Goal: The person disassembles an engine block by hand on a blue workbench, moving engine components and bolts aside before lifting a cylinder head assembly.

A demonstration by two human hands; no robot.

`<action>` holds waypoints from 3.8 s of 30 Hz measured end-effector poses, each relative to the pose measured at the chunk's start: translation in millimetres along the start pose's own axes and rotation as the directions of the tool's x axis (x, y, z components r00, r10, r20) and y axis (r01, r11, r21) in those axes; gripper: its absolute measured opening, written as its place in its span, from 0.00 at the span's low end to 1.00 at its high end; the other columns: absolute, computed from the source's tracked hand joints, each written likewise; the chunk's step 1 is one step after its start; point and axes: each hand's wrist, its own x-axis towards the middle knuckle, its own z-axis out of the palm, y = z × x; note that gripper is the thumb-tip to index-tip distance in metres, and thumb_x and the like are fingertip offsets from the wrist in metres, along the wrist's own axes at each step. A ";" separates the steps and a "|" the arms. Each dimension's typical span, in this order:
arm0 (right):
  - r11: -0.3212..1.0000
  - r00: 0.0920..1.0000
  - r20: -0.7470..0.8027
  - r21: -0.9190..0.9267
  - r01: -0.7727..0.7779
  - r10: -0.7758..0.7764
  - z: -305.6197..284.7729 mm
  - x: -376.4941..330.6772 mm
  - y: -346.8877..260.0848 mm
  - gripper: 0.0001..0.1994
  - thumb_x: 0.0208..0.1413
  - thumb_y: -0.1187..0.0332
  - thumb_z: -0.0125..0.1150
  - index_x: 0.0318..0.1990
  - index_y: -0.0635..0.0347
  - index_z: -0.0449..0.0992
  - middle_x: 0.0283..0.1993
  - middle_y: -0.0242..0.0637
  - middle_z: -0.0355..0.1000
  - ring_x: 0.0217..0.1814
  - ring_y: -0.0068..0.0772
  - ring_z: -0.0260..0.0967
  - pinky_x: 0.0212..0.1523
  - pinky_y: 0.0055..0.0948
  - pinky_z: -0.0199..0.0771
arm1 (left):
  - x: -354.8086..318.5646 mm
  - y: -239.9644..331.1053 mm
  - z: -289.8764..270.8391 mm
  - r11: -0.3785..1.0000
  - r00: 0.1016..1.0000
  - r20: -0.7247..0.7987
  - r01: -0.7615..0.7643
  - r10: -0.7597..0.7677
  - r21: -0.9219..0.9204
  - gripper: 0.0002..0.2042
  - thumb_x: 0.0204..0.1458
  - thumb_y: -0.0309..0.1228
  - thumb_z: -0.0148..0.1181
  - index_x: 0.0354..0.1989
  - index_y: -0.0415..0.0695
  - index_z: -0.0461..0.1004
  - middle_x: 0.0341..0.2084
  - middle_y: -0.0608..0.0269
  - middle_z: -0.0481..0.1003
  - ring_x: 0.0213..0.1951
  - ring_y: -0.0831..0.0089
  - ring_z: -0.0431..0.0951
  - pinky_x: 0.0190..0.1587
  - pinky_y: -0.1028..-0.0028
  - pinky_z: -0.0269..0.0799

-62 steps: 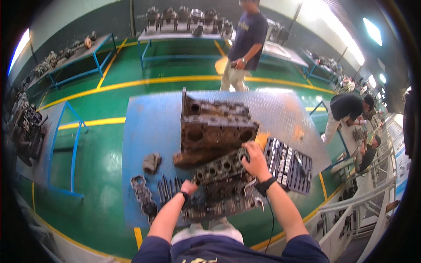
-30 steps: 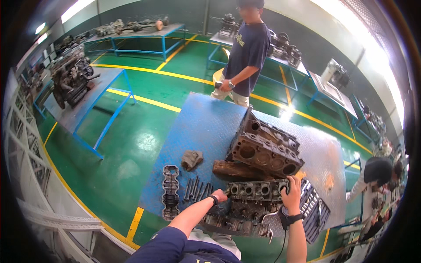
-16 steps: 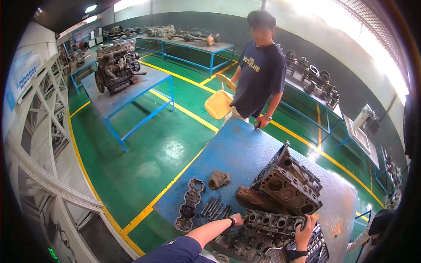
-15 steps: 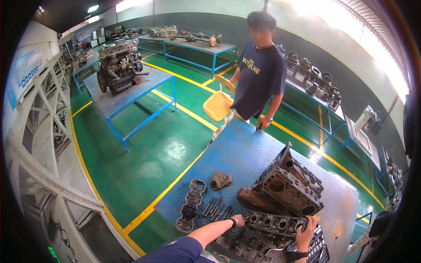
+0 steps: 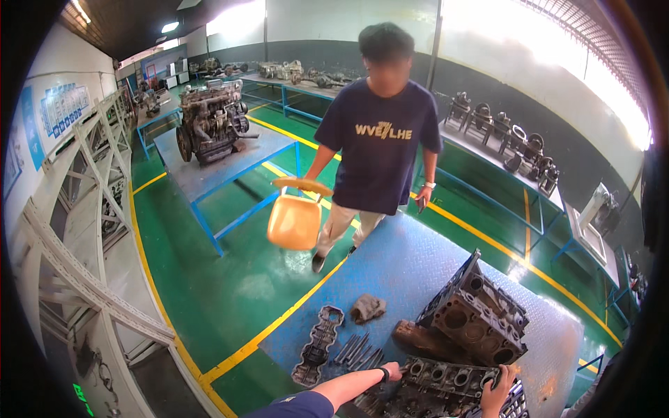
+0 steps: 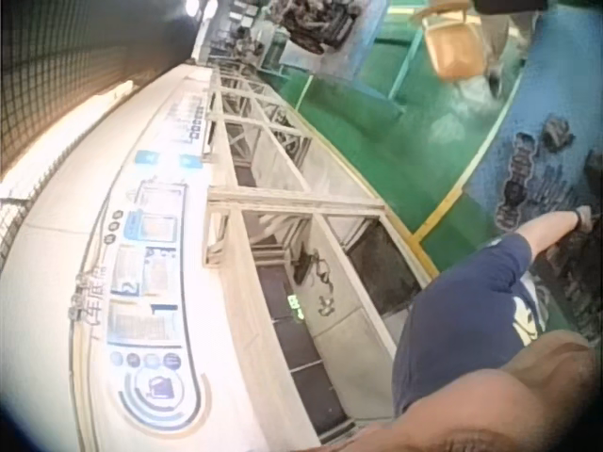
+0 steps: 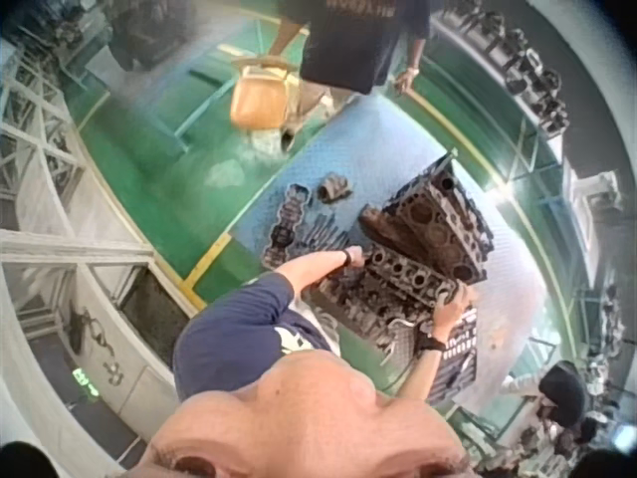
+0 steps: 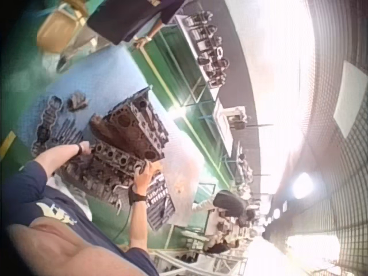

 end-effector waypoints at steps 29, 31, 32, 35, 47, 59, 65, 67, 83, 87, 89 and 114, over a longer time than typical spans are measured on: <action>0.996 0.997 -0.014 -0.036 0.078 -0.079 0.2 -11.0 26.5 0.28 0.44 0.77 0.52 0.58 0.68 0.66 0.59 0.55 0.64 0.65 0.59 0.57 0.68 0.46 0.52 | -2.7 12.1 10.6 0.997 1.000 0.011 0.018 -0.019 0.074 0.19 0.44 0.37 0.61 0.43 0.37 0.81 0.45 0.46 0.79 0.49 0.56 0.80 0.47 0.63 0.77; 0.994 0.996 0.006 -0.057 0.089 -0.088 -4.1 -14.7 17.9 0.28 0.46 0.78 0.53 0.60 0.68 0.66 0.61 0.55 0.64 0.67 0.58 0.57 0.69 0.45 0.53 | -4.2 11.7 5.9 0.984 0.999 0.027 -0.041 0.037 0.176 0.23 0.46 0.44 0.61 0.45 0.40 0.80 0.47 0.47 0.79 0.48 0.54 0.80 0.49 0.61 0.77; 0.997 0.998 0.017 -0.052 0.056 -0.055 -6.3 -14.6 12.1 0.28 0.47 0.79 0.53 0.61 0.67 0.66 0.62 0.55 0.64 0.67 0.58 0.57 0.69 0.45 0.54 | -31.7 27.1 -9.8 0.938 0.991 -0.008 -0.123 0.133 0.324 0.15 0.46 0.39 0.54 0.36 0.47 0.83 0.36 0.50 0.81 0.41 0.56 0.82 0.43 0.60 0.78; 0.996 0.996 0.001 -0.033 0.086 -0.086 4.5 11.0 -8.6 0.26 0.47 0.76 0.56 0.58 0.65 0.69 0.59 0.56 0.67 0.64 0.59 0.61 0.66 0.45 0.58 | -2.8 -5.4 -9.6 0.956 0.991 -0.060 -0.101 0.122 0.275 0.14 0.44 0.40 0.58 0.33 0.45 0.82 0.34 0.51 0.81 0.37 0.57 0.82 0.40 0.62 0.78; 0.996 0.996 -0.048 -0.061 0.071 -0.074 -1.3 4.7 4.3 0.22 0.48 0.76 0.54 0.54 0.64 0.70 0.55 0.51 0.67 0.60 0.56 0.62 0.63 0.44 0.61 | 10.1 4.1 -2.3 0.998 0.998 0.047 0.048 -0.049 0.029 0.22 0.43 0.37 0.63 0.43 0.32 0.78 0.45 0.39 0.78 0.50 0.50 0.79 0.52 0.63 0.74; 0.997 0.996 -0.069 -0.067 0.047 -0.052 0.0 6.3 0.4 0.24 0.46 0.77 0.53 0.55 0.63 0.71 0.57 0.51 0.67 0.62 0.56 0.62 0.65 0.43 0.60 | 7.8 4.2 -6.3 0.999 0.998 0.023 0.055 -0.055 0.001 0.22 0.43 0.38 0.62 0.45 0.34 0.79 0.48 0.40 0.77 0.53 0.50 0.77 0.55 0.63 0.73; 0.994 0.995 -0.056 -0.085 0.074 -0.079 3.9 1.8 8.0 0.25 0.45 0.79 0.52 0.55 0.66 0.70 0.57 0.53 0.67 0.62 0.57 0.61 0.66 0.44 0.58 | -5.5 10.4 -5.3 0.996 0.997 -0.004 0.083 -0.083 0.008 0.22 0.46 0.38 0.60 0.45 0.36 0.79 0.48 0.41 0.77 0.53 0.52 0.77 0.55 0.62 0.73; 0.993 0.995 -0.052 -0.091 0.077 -0.082 2.7 -0.4 7.2 0.25 0.44 0.79 0.52 0.55 0.66 0.70 0.57 0.53 0.66 0.63 0.57 0.61 0.66 0.44 0.58 | -9.8 12.1 -6.8 0.996 0.996 0.014 0.089 -0.089 0.010 0.20 0.46 0.37 0.59 0.45 0.37 0.79 0.48 0.41 0.77 0.53 0.52 0.77 0.55 0.63 0.73; 0.996 0.998 -0.008 -0.062 0.066 -0.067 3.1 7.5 -2.2 0.26 0.44 0.80 0.51 0.56 0.66 0.68 0.58 0.53 0.65 0.66 0.57 0.58 0.69 0.44 0.53 | -21.3 12.0 -19.0 0.991 0.993 -0.039 0.113 -0.116 -0.065 0.20 0.48 0.36 0.60 0.48 0.36 0.78 0.48 0.44 0.77 0.52 0.53 0.78 0.53 0.62 0.74; 0.997 0.998 -0.006 -0.059 0.057 -0.057 3.1 4.3 -0.5 0.25 0.44 0.80 0.51 0.55 0.66 0.68 0.58 0.53 0.65 0.65 0.58 0.58 0.69 0.45 0.53 | -23.5 11.9 -14.2 0.993 0.993 -0.057 0.101 -0.104 -0.065 0.20 0.48 0.37 0.60 0.47 0.37 0.79 0.49 0.45 0.77 0.52 0.53 0.78 0.53 0.62 0.75; 0.996 0.998 -0.011 -0.065 0.062 -0.063 4.0 4.1 -0.3 0.25 0.43 0.80 0.51 0.54 0.66 0.68 0.58 0.53 0.65 0.65 0.58 0.58 0.69 0.45 0.53 | -25.0 11.7 -15.8 0.993 0.993 -0.058 0.101 -0.105 -0.069 0.21 0.48 0.38 0.59 0.48 0.38 0.79 0.49 0.45 0.77 0.53 0.53 0.78 0.54 0.62 0.74; 0.989 0.979 -0.161 0.062 0.137 -0.126 -15.0 -2.3 15.8 0.23 0.42 0.76 0.57 0.50 0.66 0.71 0.54 0.55 0.67 0.60 0.58 0.63 0.63 0.45 0.62 | -129.2 -74.1 -153.2 0.985 0.794 -0.599 -0.167 0.102 -0.054 0.44 0.40 0.49 0.70 0.61 0.30 0.61 0.54 0.39 0.71 0.56 0.52 0.73 0.58 0.61 0.69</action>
